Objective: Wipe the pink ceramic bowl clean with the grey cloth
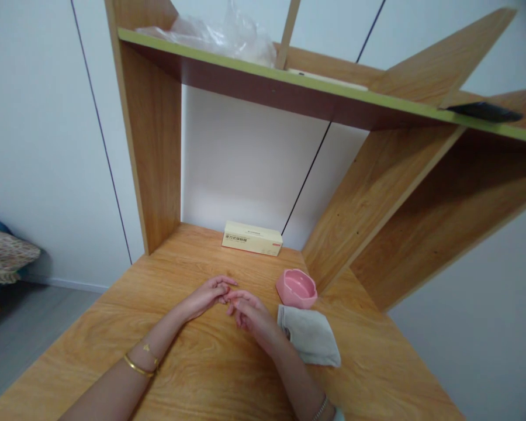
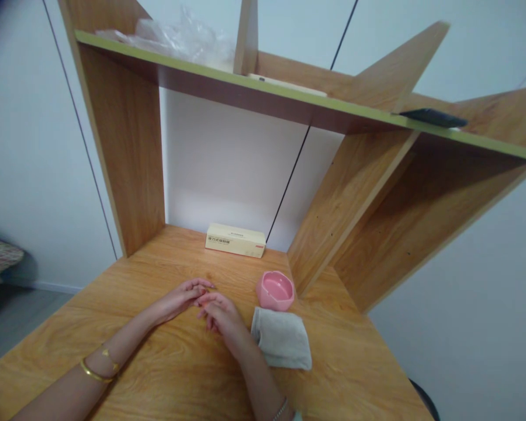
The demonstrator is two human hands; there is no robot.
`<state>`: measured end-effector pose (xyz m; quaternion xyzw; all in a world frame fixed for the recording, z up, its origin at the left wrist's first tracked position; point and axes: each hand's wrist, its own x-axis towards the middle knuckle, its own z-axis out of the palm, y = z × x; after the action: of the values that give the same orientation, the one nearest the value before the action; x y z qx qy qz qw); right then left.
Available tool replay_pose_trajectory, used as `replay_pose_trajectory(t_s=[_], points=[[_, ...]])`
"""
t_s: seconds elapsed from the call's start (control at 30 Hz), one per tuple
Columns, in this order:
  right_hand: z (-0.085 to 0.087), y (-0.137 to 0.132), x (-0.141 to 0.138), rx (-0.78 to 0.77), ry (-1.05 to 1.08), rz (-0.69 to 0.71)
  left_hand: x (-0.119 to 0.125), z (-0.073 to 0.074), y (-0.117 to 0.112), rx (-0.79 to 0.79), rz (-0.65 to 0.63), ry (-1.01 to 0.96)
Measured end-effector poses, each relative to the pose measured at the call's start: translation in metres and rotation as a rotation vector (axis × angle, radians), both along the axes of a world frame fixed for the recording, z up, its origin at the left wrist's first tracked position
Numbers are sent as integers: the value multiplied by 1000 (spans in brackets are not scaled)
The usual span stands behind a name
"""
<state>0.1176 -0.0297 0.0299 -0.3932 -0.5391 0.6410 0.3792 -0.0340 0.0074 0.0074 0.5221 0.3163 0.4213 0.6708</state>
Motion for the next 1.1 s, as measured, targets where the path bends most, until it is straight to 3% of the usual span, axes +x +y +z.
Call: replay_pose_trajectory(t_s=[0.27, 1.1], points=[[-10, -6, 1, -128, 118, -36, -1, 5, -1, -80, -41, -69], [-12, -7, 0, -115, 77, -58, 3, -4, 1, -43, -22, -43]])
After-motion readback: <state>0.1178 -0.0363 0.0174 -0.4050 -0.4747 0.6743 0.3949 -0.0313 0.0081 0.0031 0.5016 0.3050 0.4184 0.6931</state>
